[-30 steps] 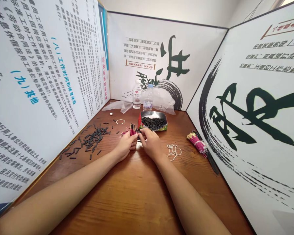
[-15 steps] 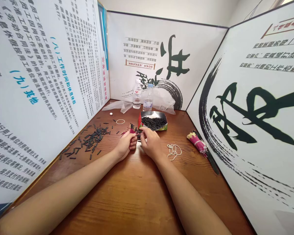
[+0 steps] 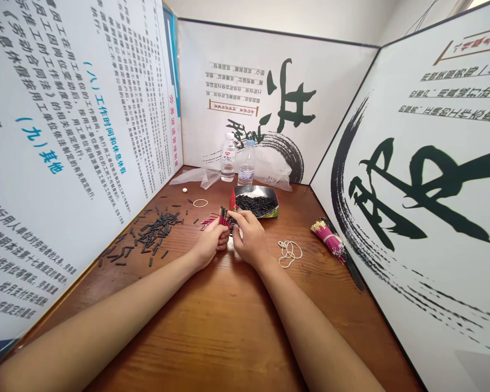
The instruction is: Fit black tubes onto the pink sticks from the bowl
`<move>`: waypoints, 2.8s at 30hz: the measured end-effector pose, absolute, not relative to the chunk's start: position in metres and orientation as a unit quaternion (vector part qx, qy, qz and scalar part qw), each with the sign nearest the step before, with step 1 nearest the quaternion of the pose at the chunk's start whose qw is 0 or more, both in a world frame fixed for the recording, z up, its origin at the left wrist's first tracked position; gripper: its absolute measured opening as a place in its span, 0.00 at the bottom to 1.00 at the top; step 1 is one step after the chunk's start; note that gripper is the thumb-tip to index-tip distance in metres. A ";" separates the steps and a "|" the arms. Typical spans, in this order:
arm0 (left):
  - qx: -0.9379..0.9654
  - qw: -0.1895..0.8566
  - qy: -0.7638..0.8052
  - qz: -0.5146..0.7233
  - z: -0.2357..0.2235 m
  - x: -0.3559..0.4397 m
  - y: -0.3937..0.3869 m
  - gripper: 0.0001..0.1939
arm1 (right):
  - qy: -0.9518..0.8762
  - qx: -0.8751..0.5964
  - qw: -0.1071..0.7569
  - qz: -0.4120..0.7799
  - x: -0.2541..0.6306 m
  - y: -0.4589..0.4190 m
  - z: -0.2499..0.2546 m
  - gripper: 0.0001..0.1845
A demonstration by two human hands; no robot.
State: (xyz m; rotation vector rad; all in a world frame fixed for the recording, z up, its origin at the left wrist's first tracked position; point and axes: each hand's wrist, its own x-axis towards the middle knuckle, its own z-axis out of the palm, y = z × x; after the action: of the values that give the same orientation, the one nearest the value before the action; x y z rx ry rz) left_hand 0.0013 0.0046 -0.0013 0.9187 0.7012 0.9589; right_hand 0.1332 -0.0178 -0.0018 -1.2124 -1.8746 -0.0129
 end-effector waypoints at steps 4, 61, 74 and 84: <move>0.421 0.725 0.323 0.439 -0.001 0.002 0.004 0.07 | -0.754 -0.489 0.438 -0.006 0.133 -0.017 -0.003 0.24; 0.388 0.749 0.317 0.434 0.000 -0.002 0.007 0.06 | -0.722 -0.505 0.471 -0.027 0.137 -0.018 0.002 0.05; 0.372 0.775 0.296 0.415 -0.003 -0.003 0.007 0.05 | -0.665 -0.712 0.216 -0.068 0.151 -0.008 -0.011 0.16; 0.399 0.769 0.299 0.399 -0.001 -0.004 0.006 0.04 | -0.684 -0.706 0.184 -0.014 0.147 -0.010 -0.006 0.17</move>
State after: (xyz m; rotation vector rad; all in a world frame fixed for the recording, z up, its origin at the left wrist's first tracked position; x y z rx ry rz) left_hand -0.0037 0.0057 -0.0007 0.8662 0.6485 0.8667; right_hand 0.1468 -0.0101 -0.0059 -1.9909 -1.9290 -0.0382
